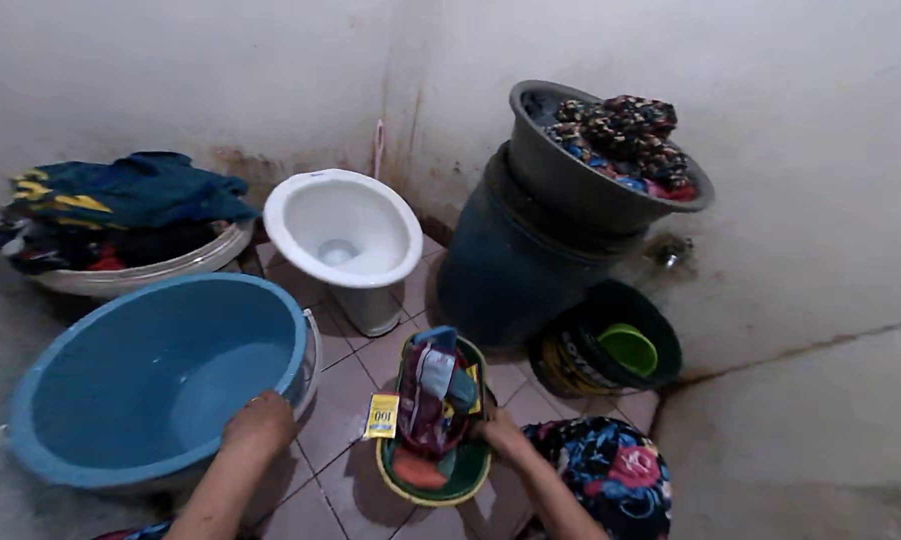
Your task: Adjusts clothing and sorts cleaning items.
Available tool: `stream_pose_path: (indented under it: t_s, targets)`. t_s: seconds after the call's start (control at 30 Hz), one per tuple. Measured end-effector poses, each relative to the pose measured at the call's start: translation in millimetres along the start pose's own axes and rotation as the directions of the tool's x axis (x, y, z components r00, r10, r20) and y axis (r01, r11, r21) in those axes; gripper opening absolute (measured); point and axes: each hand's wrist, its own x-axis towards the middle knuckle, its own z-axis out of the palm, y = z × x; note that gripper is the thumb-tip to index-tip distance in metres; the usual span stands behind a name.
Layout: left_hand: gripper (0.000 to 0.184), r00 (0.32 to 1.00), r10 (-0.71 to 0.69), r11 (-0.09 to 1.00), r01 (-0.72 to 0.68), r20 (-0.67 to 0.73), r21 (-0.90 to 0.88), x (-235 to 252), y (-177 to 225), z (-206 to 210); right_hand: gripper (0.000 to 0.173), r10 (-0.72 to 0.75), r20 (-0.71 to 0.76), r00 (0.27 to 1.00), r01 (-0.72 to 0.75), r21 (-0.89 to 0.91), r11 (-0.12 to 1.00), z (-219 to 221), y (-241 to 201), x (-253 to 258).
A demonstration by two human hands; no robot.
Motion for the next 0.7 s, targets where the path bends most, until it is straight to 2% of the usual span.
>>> stream_pose_path:
  t_s: [0.13, 0.23, 0.33, 0.47, 0.53, 0.63, 0.7]
  targets:
    - [0.072, 1.0, 0.006, 0.999, -0.007, 0.018, 0.053, 2.7, 3.2, -0.4, 0.02, -0.197, -0.143, 0.97, 0.199, -0.001, 0.98, -72.7, -41.2, -73.6]
    - [0.069, 0.998, 0.047, 0.995, -0.051, 0.043, 0.088, 7.0, -1.3, -2.7, 0.018, -0.372, -0.292, 0.881, 0.372, -0.056, 0.926, -128.0, -41.4, -122.9]
    - [0.07, 0.997, 0.052, 0.991, -0.059, 0.061, 0.118, 7.4, -2.1, -3.8, 0.018, -0.408, -0.439, 0.8, 0.406, -0.104, 0.908, -176.4, -27.1, -170.1]
    - [0.072, 0.997, 0.054, 0.986, -0.061, 0.048, 0.153, 9.3, -2.0, -3.5, 0.018, -0.297, -0.644, 0.705, 0.354, -0.044, 0.934, -220.5, 11.8, -212.9]
    - [0.072, 0.997, 0.062, 0.987, -0.068, 0.046, 0.148, 11.8, -4.4, -3.0, 0.018, -0.226, -0.741, 0.632, 0.315, -0.021, 0.949, -229.6, 32.9, -219.6]
    - [0.073, 0.995, 0.078, 0.979, -0.087, 0.059, 0.183, 13.6, -6.2, -4.0, 0.01, -0.014, -0.845, 0.535, 0.188, 0.102, 0.977, -230.3, 66.0, -206.4]
    - [0.073, 0.994, 0.095, 0.975, -0.104, 0.054, 0.194, 12.8, -6.9, -4.5, 0.017, 0.138, -0.858, 0.495, 0.145, 0.238, 0.961, -227.7, 97.7, -179.9]
